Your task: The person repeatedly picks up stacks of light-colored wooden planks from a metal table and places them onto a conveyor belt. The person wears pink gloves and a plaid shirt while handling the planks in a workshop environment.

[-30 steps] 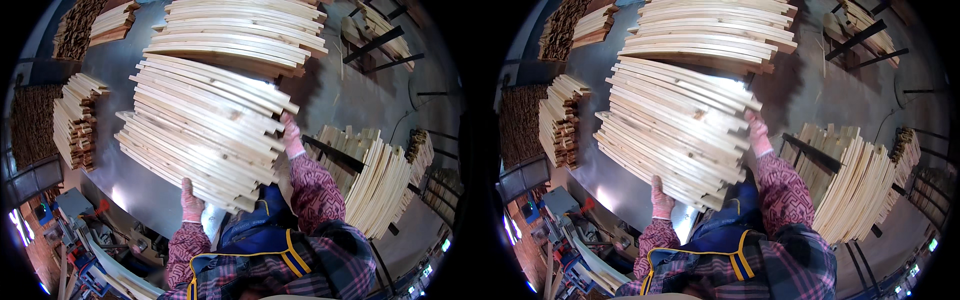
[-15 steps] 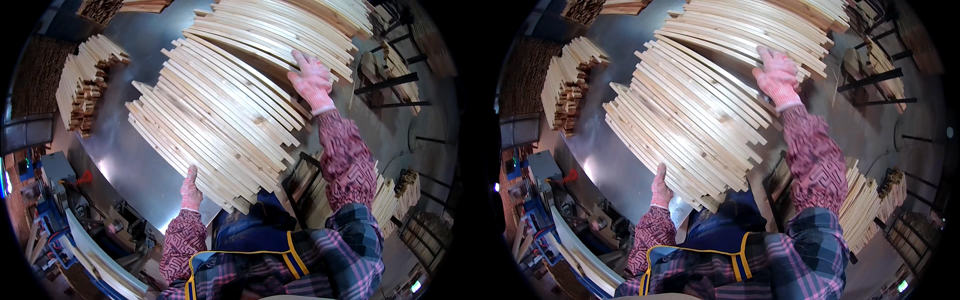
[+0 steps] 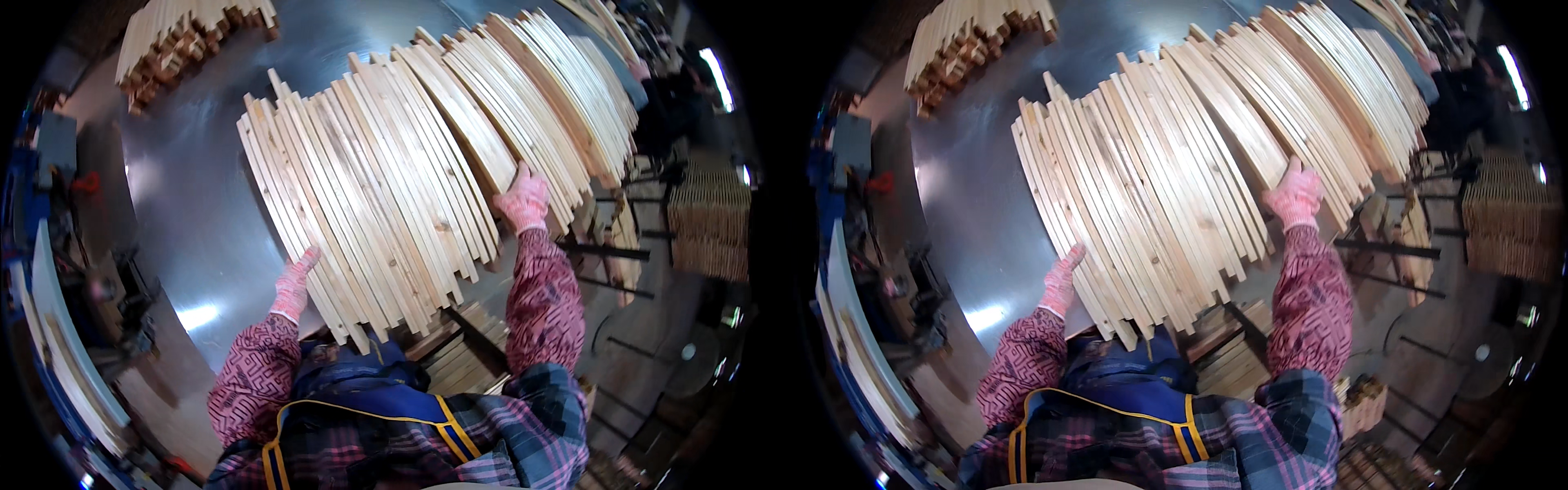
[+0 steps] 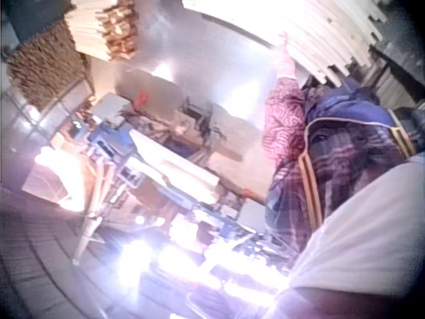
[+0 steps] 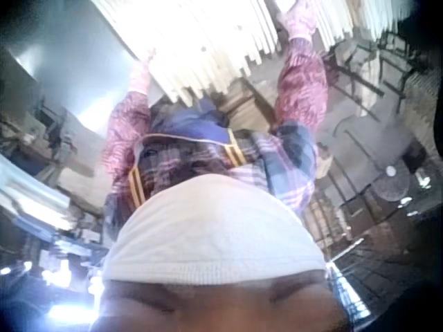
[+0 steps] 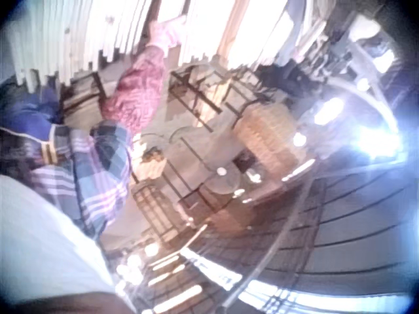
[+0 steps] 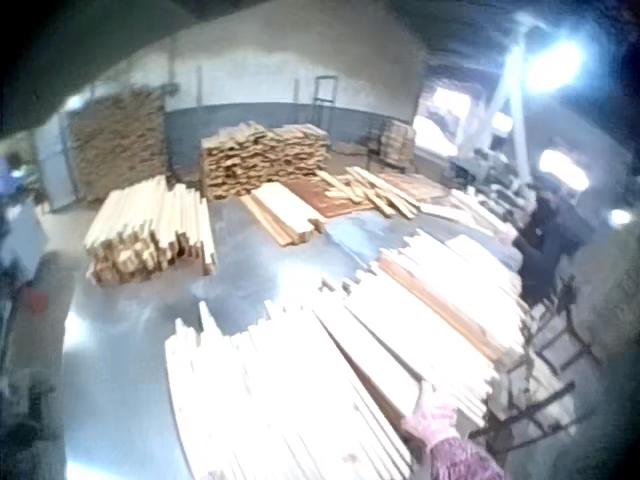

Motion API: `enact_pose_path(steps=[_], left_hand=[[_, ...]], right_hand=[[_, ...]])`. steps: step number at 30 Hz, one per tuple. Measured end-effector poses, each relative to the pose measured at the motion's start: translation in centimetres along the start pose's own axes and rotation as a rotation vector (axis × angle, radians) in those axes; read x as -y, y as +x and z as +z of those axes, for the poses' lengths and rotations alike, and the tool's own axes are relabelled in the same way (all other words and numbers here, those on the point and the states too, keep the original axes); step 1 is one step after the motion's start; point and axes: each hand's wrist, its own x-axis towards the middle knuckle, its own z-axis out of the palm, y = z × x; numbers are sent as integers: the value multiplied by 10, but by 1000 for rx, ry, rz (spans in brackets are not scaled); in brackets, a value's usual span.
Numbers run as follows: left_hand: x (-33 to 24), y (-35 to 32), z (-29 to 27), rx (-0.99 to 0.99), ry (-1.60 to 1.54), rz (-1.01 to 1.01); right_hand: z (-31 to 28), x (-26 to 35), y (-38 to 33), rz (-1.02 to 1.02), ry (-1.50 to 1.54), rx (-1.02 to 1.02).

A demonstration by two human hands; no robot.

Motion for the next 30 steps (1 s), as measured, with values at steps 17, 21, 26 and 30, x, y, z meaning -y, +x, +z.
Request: enact_pose_path(steps=[17, 21, 26, 30], left_hand=[[-76, -43, 79, 344, -228, 730], [-129, -76, 90, 472, -413, 335], [-110, -56, -59, -82, -164, 466], [-37, -11, -130, -583, 505, 355]], right_hand=[[-86, -20, -136, -119, 1548, 484], [-42, 44, -170, -521, 1107, 603], [-8, 13, -49, -244, 1279, 208], [89, -47, 1, -168, 285, 204]])
